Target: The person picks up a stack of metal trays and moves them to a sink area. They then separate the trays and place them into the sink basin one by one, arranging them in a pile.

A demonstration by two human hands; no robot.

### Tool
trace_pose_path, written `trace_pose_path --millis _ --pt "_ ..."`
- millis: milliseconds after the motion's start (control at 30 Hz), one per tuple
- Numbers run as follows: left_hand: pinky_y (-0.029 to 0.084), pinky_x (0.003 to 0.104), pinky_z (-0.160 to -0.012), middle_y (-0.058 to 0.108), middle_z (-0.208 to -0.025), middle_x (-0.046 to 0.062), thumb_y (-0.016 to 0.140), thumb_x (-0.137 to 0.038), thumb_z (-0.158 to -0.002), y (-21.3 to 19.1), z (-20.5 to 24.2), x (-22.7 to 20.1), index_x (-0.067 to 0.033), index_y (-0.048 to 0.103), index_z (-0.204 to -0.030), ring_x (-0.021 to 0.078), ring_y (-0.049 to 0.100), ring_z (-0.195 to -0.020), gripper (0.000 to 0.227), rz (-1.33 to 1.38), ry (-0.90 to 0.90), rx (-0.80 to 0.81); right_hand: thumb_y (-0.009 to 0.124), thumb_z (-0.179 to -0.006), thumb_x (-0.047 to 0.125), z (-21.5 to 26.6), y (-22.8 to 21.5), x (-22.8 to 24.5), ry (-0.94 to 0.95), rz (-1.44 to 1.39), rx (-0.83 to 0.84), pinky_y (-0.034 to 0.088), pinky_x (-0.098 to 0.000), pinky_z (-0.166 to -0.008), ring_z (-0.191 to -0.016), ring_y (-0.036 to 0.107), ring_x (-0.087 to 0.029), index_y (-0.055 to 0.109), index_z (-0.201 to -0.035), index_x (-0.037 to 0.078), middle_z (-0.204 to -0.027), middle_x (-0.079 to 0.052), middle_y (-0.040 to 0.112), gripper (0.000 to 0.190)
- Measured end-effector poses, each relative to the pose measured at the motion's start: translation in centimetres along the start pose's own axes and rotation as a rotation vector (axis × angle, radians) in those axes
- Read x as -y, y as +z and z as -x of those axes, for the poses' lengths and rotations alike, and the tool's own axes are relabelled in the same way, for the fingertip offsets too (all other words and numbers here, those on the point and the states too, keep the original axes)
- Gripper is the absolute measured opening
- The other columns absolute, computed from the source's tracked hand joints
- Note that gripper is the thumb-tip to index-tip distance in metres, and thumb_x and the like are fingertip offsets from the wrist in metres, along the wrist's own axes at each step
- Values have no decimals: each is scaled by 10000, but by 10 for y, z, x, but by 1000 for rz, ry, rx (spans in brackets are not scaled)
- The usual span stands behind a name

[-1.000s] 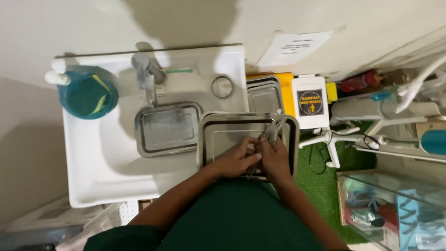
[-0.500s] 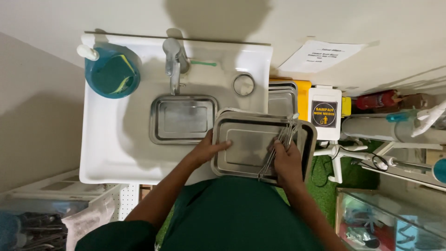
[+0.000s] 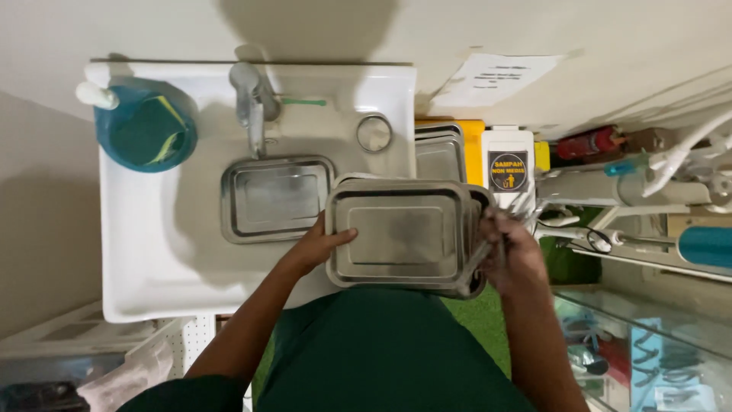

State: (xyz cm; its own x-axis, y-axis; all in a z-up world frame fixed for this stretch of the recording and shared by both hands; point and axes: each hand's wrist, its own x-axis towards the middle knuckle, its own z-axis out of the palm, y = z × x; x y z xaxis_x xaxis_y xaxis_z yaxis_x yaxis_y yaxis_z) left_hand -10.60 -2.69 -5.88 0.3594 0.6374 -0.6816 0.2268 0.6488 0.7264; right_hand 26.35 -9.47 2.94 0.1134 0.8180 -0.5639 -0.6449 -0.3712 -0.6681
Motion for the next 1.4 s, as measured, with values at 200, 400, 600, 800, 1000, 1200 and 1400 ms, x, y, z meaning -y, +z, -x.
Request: trace_pose_path --millis 200,400,600,800,1000,1200,1400 --pt "512 510 -1049 547 -1443 239 785 -483 -755 -3 4 -5 -86 203 -1590 382 581 -1302 1092 -18 4 59 592 -1076 277 34 -18 46 -137 -171 124 387 -224 -549 -644 446 -99 618 -1136 62 -803 18 530 225" --pt "526 498 -1032 577 -1415 216 785 -470 -768 -4 2 -2 -84 252 -1579 370 595 -1280 1044 -2 -28 56 541 -1097 300 28 -61 49 -194 -180 -30 421 -273 -617 -710 482 -133 602 -1096 107 -809 13 550 202" --pt "526 413 -911 673 -1208 135 776 -428 -810 -1 6 -1 -47 491 -1455 279 635 -1095 801 -75 -71 -33 532 -1072 270 -9 -89 50 -154 -265 41 519 -419 -803 -819 599 -195 583 -1043 115 -793 -12 571 166" --pt "501 377 -891 699 -1041 110 755 -337 -902 -17 -6 38 31 634 -1300 240 633 -982 555 -93 -88 -78 619 -1018 259 -116 -138 25 2 -55 -177 485 -373 -624 -650 551 -182 596 -1027 109 -771 -25 609 153" --pt "502 384 -963 754 -1122 115 723 -265 -892 -21 -5 50 12 622 -1301 240 677 -1063 504 -32 -239 -188 648 -975 182 -250 -173 -46 61 219 -130 443 -304 -507 -551 522 -153 602 -1083 83 -708 -34 557 153" --pt "465 418 -1008 699 -1217 143 733 -215 -858 -5 -4 27 -42 515 -1434 285 623 -1132 640 16 -347 -267 620 -952 132 -344 -188 -130 -168 620 -65 483 -457 -687 -810 602 -292 560 -1202 26 -903 -105 627 279" --pt "429 430 -1060 651 -1304 158 742 -182 -843 -19 -3 50 -51 416 -1509 304 586 -1212 753 114 -459 -308 665 -922 196 -384 -190 -169 -175 1172 -342 494 -576 -883 -1072 619 -504 595 -1094 7 -1069 -286 665 265"
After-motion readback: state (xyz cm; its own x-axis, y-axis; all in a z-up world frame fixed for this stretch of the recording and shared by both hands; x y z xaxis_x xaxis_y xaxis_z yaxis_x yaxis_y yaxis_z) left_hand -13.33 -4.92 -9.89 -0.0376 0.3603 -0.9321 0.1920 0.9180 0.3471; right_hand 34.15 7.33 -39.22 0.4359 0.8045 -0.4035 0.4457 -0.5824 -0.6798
